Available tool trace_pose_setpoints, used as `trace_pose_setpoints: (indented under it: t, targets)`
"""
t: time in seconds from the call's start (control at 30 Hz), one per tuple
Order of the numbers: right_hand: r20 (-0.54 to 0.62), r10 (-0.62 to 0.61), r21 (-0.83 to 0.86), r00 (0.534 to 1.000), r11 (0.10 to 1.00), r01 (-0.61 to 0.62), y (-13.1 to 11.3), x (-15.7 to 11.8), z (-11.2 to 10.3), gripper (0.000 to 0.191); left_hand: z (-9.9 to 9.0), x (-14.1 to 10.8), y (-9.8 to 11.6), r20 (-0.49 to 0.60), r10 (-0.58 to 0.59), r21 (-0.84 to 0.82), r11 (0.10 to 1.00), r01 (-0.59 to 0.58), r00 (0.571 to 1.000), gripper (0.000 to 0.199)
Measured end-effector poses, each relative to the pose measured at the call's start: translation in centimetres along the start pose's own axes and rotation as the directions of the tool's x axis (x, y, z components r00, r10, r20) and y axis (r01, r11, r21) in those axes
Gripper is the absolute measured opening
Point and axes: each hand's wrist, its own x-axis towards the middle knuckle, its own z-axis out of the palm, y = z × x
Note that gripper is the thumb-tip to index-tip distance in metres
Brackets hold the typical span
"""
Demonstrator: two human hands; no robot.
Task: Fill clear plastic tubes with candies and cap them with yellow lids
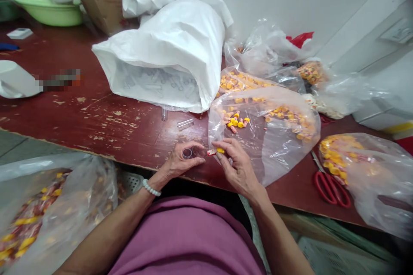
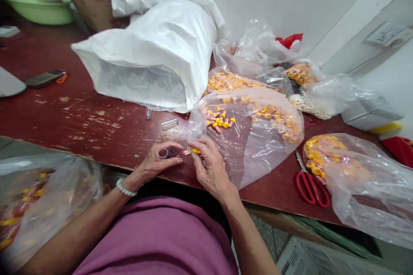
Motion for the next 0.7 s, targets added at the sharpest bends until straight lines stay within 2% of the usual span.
trace_pose_setpoints:
  t: [0.23, 0.33, 0.43, 0.53, 0.63, 0.7]
  targets:
    - [0.015, -0.045, -0.082, 0.999, 0.996, 0.046, 0.5, 0.4, 0.6, 0.031, 0.0, 0.0, 0.1, 0.032, 0.011, -0.024, 1.0, -0.01, 0.999, 0.024]
    - [0.005, 0.012, -0.097, 1.0, 0.995, -0.011, 0.5, 0.2, 0.9, 0.041, 0.0, -0.1, 0.1, 0.024, -0.003, -0.03, 1.0, 0.004, 1.0, 0.024]
    - [-0.065, 0.058, -0.098, 0.996, 0.993, -0.064, 0.4, 0.0, 1.0, 0.033, -0.1, -0.1, 0.1, 0.023, -0.018, -0.044, 0.999, 0.019, 1.0, 0.024]
    - [-0.022, -0.031, -0.195, 0.999, 0.98, 0.026, 0.6, -0.2, 1.1, 0.032, -0.1, -0.2, 0.2, 0.03, -0.031, -0.068, 0.997, 0.033, 0.999, 0.027]
    - [0.089, -0.147, -0.351, 0.985, 0.921, 0.169, 1.1, -0.3, 1.7, 0.039, -0.2, -0.2, 0.4, 0.032, -0.039, -0.075, 0.996, 0.041, 0.999, 0.027]
    - [0.104, -0.196, -0.406, 0.975, 0.886, 0.222, 1.3, -0.4, 2.4, 0.037, -0.2, -0.2, 0.5, 0.038, -0.041, -0.083, 0.996, 0.044, 0.998, 0.025]
